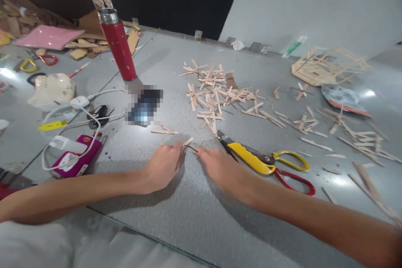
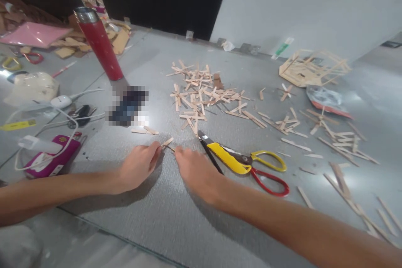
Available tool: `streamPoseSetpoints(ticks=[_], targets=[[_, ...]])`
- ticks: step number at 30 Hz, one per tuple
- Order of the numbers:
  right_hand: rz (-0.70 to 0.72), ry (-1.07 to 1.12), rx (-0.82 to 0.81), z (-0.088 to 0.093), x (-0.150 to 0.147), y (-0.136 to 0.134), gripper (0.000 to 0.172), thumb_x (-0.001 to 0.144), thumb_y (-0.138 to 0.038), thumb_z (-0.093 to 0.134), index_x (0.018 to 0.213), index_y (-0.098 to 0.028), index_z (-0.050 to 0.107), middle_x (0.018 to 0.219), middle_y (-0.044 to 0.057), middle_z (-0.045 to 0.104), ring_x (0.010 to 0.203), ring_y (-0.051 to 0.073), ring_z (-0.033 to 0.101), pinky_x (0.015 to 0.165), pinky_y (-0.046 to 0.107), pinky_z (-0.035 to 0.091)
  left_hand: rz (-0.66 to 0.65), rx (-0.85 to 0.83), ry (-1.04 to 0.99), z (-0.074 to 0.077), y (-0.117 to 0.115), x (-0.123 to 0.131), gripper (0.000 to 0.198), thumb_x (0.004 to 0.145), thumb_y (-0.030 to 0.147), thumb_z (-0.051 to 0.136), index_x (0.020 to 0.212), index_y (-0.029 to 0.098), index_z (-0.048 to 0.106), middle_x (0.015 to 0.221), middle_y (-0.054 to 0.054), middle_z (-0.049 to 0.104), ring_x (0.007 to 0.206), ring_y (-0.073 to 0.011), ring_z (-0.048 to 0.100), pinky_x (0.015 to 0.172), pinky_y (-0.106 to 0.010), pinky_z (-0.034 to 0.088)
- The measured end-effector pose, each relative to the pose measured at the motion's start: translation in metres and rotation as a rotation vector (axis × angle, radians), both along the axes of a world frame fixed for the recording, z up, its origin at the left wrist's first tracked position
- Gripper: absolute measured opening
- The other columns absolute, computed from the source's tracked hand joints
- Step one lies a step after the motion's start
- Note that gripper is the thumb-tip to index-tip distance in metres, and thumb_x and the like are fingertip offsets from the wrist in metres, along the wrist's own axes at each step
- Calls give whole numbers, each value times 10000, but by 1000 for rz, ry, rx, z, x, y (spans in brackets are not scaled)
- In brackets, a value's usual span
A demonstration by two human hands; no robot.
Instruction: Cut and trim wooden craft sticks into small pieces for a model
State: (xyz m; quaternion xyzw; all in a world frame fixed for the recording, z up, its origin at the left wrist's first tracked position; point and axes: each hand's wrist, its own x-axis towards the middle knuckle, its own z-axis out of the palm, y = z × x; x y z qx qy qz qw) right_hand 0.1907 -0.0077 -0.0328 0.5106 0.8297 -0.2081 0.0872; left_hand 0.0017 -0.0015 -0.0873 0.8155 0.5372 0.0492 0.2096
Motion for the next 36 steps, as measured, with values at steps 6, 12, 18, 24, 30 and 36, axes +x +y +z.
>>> streamPoseSetpoints(ticks=[6, 12, 18, 24, 30, 36], targets=[[107, -191, -190, 27, -15, 32, 268, 860, 7, 452, 816, -161, 656, 747, 44, 600, 608, 148, 530, 559, 280, 336, 4, 19, 11, -3, 0, 1, 299, 1035, 187, 305, 921, 169, 581, 621, -41, 608, 538, -185, 560, 563, -289, 349], [216, -245, -374, 38, -20, 75, 281, 837, -48, 561, 591, -184, 549, 503, -47, 403, 446, 96, 356, 497, 266, 276, -2, 32, 12, -3, 0, 2, 330, 1045, 203, 293, 941, 152, 602, 628, -54, 612, 537, -199, 566, 560, -305, 346], [117, -172, -274, 22, -8, 48, 240, 951, -95, 450, 832, -157, 648, 735, 28, 597, 560, 120, 491, 557, 262, 342, -8, 30, -20, -8, 2, -1, 289, 1020, 171, 328, 886, 172, 584, 600, -25, 575, 534, -169, 526, 548, -283, 323], [-43, -123, -120, -3, -7, -6, 384, 966, -26, 320, 1181, -132, 620, 919, 109, 678, 771, 210, 626, 676, 304, 414, 13, 30, -41, -9, 0, -2, 234, 983, 128, 371, 876, 175, 574, 591, -19, 562, 515, -176, 531, 530, -292, 311], [81, -163, -261, 23, -11, 42, 265, 1016, -148, 430, 899, -159, 668, 834, 53, 642, 671, 144, 565, 619, 259, 366, 4, 46, -31, -7, 1, -1, 280, 1025, 185, 338, 897, 174, 588, 582, -28, 575, 522, -180, 553, 528, -281, 334], [239, -265, -399, 42, -23, 91, 321, 969, -164, 543, 664, -161, 643, 540, -20, 490, 514, 126, 431, 575, 288, 321, 15, 54, -11, -6, 0, -1, 314, 1040, 199, 313, 938, 168, 608, 611, -27, 592, 528, -175, 558, 543, -273, 332]])
